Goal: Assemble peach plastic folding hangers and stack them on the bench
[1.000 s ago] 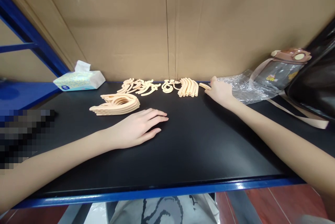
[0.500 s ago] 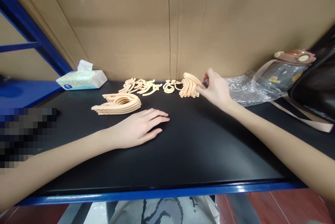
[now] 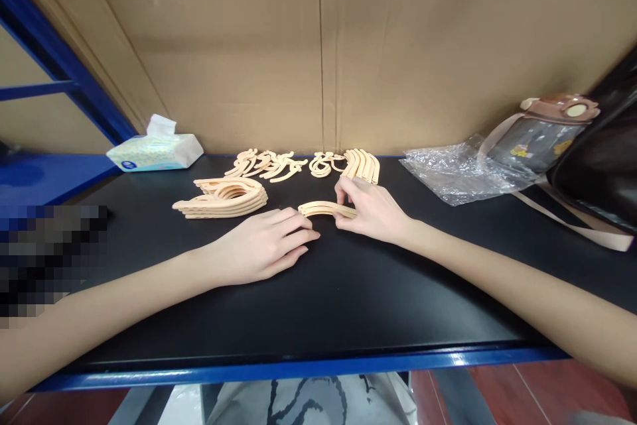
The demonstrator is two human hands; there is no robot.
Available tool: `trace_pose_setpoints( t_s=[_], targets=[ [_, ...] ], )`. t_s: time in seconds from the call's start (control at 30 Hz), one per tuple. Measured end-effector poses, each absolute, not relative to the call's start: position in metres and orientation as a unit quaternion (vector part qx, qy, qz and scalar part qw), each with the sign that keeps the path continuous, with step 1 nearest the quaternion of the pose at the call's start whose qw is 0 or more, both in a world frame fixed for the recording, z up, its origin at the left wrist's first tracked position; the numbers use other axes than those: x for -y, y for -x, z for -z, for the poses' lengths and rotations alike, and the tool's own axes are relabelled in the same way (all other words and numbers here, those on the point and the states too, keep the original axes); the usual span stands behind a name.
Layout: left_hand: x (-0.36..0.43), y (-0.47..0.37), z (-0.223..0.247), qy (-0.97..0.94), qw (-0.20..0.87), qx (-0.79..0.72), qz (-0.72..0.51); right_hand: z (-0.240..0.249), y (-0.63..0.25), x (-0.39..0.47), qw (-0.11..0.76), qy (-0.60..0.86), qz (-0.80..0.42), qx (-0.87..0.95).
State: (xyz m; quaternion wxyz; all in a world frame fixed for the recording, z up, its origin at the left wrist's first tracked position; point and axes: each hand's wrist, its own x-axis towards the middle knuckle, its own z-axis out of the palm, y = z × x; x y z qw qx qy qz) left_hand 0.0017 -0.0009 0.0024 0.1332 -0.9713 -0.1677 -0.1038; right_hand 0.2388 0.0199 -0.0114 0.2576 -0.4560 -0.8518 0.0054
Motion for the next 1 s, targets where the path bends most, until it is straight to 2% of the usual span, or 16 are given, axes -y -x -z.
trace_pose_setpoints(
  t_s=[0.73,1.0],
  targets=[
    [0.002,-0.003,0.004,0.946,0.194,0.241,0.095,0.015,-0.238,-0.021,0.236,0.387,0.007,0.891],
    [0.002,-0.001,0.003,0.947,0.182,0.244,0.105,-0.007,-0.241,-0.029,0.249,0.412,0.078,0.873]
  ],
)
